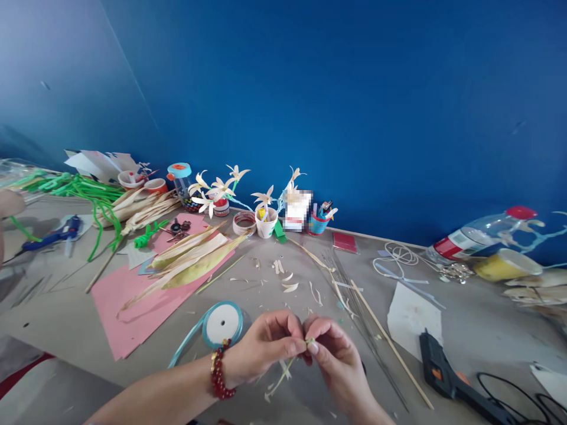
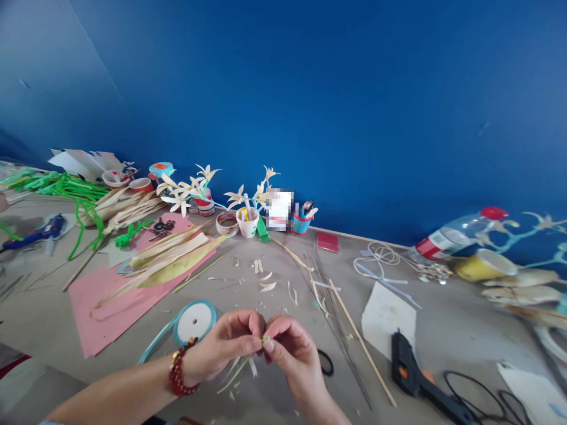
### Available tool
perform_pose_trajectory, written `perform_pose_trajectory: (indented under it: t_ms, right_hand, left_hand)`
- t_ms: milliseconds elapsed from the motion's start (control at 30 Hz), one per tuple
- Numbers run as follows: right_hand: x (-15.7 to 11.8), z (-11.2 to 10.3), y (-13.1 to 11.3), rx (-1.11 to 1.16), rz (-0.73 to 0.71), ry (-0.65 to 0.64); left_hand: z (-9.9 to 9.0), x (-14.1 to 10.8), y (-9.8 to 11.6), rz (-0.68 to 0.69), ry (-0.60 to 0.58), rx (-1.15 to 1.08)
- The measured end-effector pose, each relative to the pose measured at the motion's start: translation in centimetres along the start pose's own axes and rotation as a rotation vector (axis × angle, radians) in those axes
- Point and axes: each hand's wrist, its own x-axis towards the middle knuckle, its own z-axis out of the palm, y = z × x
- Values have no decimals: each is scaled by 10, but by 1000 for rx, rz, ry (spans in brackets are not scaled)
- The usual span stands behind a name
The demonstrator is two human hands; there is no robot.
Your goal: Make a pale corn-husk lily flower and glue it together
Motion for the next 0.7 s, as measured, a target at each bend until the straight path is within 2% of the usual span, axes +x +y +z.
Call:
perform_pose_trajectory:
  t_ms: [200, 700]
  right_hand:
    - [-1, -1, 0, -22, 17, 10]
    - [-2, -6, 4, 26, -12, -85]
  left_hand:
    - [-2, 2, 1, -54, -14, -2]
    - [-11, 1, 0, -105, -89, 5]
